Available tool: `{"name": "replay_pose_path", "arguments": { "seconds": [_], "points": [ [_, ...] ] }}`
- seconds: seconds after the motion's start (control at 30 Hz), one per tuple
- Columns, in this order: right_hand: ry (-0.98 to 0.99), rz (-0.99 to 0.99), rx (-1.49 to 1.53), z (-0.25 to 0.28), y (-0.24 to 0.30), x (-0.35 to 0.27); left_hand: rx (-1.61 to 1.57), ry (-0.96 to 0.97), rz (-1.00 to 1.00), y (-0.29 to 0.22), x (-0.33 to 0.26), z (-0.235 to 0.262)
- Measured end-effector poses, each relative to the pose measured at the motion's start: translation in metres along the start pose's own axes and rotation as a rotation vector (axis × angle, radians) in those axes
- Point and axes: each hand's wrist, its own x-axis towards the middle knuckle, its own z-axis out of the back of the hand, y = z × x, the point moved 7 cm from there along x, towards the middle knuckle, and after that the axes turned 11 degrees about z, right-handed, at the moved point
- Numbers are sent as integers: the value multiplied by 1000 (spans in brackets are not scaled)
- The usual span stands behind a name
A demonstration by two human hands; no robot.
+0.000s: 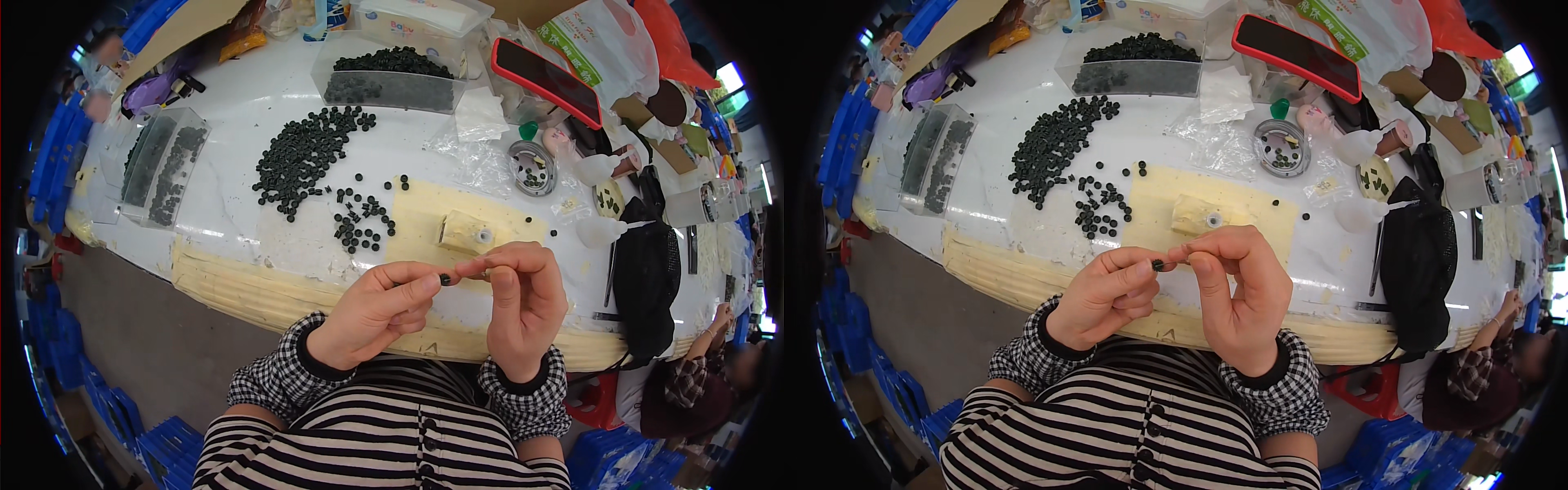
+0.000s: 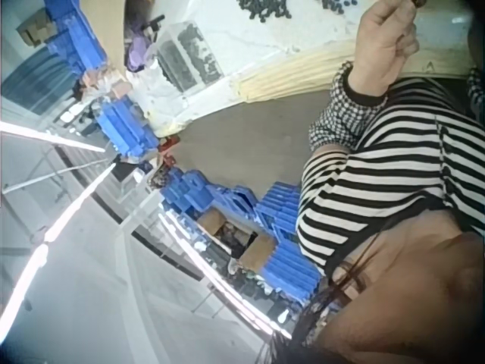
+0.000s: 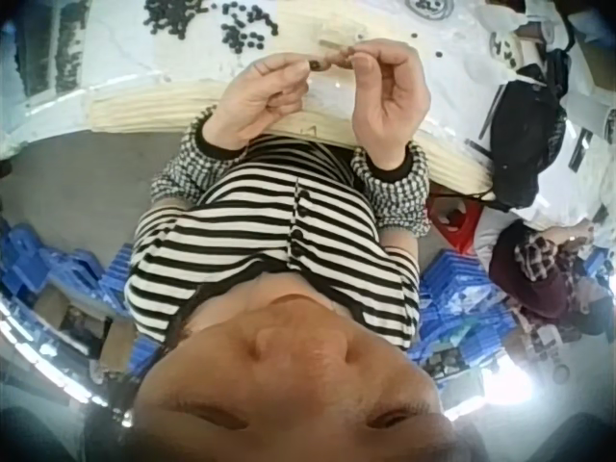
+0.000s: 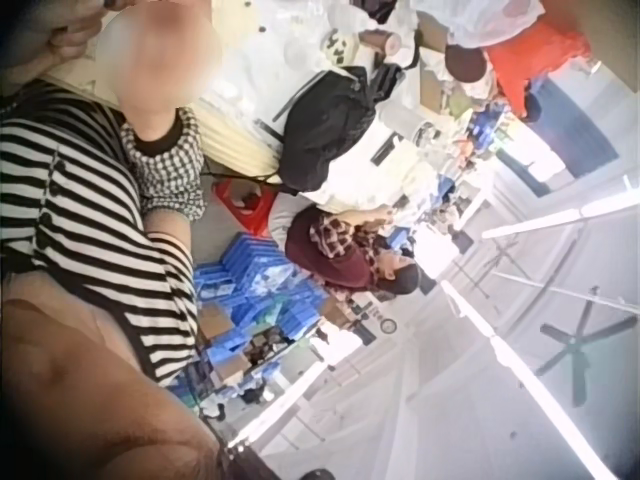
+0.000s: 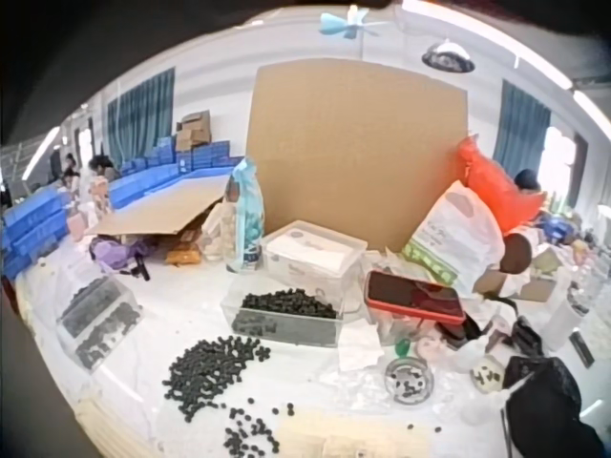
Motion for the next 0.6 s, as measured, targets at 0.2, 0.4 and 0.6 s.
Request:
{"name": "replay_pose_path", "arguments": {
  "seconds": [0.2, 0.4, 0.6],
  "points": [
    [-5, 14, 3, 0, 0, 0, 9, 13, -3, 0, 0, -2],
    [4, 11, -26, 1, -1, -1, -51, 81, -5, -1, 0, -2],
    [-9, -5, 0, 0, -1, -1, -34, 80, -8, -1, 1, -1]
  ]
}}
